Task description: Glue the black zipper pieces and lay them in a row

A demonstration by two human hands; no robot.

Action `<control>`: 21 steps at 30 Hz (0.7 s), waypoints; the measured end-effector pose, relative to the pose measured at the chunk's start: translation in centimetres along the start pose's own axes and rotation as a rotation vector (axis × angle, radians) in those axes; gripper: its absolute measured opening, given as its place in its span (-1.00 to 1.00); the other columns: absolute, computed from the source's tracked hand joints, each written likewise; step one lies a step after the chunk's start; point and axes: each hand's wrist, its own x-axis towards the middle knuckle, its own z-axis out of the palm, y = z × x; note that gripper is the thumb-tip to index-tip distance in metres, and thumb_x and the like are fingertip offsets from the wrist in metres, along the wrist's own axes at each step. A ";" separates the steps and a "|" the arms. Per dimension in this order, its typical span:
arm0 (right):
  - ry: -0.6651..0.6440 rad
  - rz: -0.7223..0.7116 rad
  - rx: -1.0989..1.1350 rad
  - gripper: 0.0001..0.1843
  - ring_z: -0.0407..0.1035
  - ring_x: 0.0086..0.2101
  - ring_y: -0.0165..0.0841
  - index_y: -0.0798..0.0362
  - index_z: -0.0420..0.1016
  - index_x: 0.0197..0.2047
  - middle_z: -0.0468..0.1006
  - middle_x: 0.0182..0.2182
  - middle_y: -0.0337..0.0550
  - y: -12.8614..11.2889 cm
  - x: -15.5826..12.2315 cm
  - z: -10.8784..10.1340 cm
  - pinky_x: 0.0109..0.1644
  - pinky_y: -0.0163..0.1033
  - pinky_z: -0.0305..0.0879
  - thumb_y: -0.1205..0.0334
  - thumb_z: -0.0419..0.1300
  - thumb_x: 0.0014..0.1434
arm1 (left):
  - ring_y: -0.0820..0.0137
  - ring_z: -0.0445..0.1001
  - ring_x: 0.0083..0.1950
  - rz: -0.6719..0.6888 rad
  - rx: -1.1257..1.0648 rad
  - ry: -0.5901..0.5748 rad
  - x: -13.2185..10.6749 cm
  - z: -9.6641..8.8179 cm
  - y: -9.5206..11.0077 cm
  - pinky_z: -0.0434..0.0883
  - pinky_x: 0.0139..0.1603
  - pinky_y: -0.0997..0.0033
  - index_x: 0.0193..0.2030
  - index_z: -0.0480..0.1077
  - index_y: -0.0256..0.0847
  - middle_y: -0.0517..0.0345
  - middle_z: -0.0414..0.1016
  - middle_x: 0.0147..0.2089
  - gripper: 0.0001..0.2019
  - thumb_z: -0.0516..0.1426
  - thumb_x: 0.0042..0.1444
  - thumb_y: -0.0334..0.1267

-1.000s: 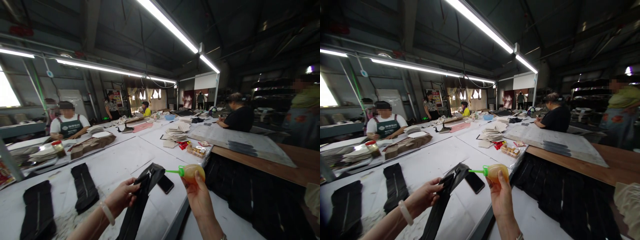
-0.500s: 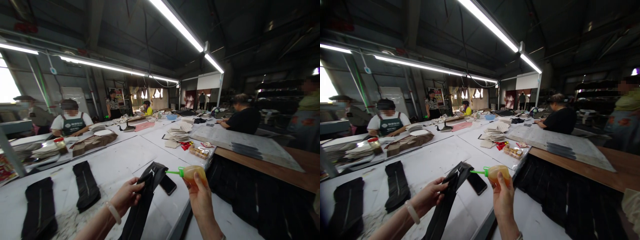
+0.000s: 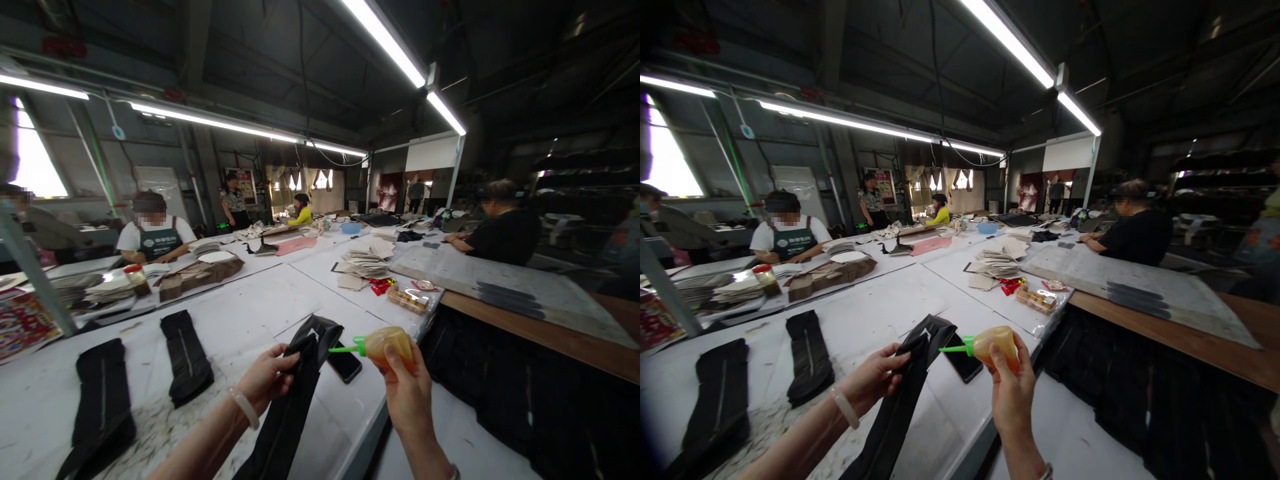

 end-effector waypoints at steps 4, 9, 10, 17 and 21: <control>-0.009 0.009 -0.026 -0.32 0.51 -0.30 -0.32 0.01 0.45 -0.02 0.60 -0.25 -0.22 0.4 -0.2 0.0 -0.29 -0.28 0.52 0.19 0.55 -0.24 | 0.61 0.27 -0.66 -0.010 0.007 0.011 0.2 0.1 0.0 0.11 -0.70 0.66 -0.30 0.23 -0.16 0.40 0.29 -0.56 -0.55 0.42 -0.21 -0.24; -0.033 0.013 -0.059 -0.34 0.51 -0.28 -0.30 0.00 0.45 0.00 0.61 -0.24 -0.21 1.1 -0.5 -0.3 -0.27 -0.26 0.50 0.19 0.53 -0.20 | 0.62 0.27 -0.66 -0.008 -0.006 0.019 0.6 -0.2 -0.2 0.11 -0.70 0.67 -0.29 0.25 -0.17 0.39 0.30 -0.55 -0.56 0.42 -0.19 -0.24; -0.043 0.021 -0.061 -0.35 0.51 -0.28 -0.30 0.00 0.46 0.00 0.61 -0.24 -0.21 1.2 -0.5 -0.3 -0.26 -0.25 0.50 0.19 0.53 -0.19 | 0.62 0.27 -0.66 -0.013 -0.013 0.025 0.7 -0.2 -0.2 0.11 -0.70 0.67 -0.29 0.25 -0.17 0.39 0.30 -0.55 -0.56 0.42 -0.19 -0.25; -0.037 0.277 0.068 -0.49 0.51 -0.34 -0.27 0.04 0.51 -0.19 0.63 -0.32 -0.19 2.4 -1.6 0.0 -0.33 -0.23 0.45 0.14 0.54 -0.23 | 0.62 0.27 -0.68 -0.039 -0.040 0.090 1.2 -0.1 0.0 0.14 -0.74 0.69 -0.29 0.28 -0.19 0.37 0.31 -0.54 -0.65 0.38 -0.11 -0.34; 0.049 0.589 0.254 -0.47 0.45 -0.46 -0.34 0.09 0.53 -0.25 0.62 -0.37 -0.13 4.0 -3.6 -0.7 -0.46 -0.28 0.35 -0.13 0.45 -0.17 | 0.63 0.29 -0.68 -0.026 -0.017 0.166 3.1 -3.7 -1.3 0.20 -0.74 0.69 -0.20 0.33 -0.17 0.33 0.37 -0.47 -0.69 0.34 -0.04 -0.35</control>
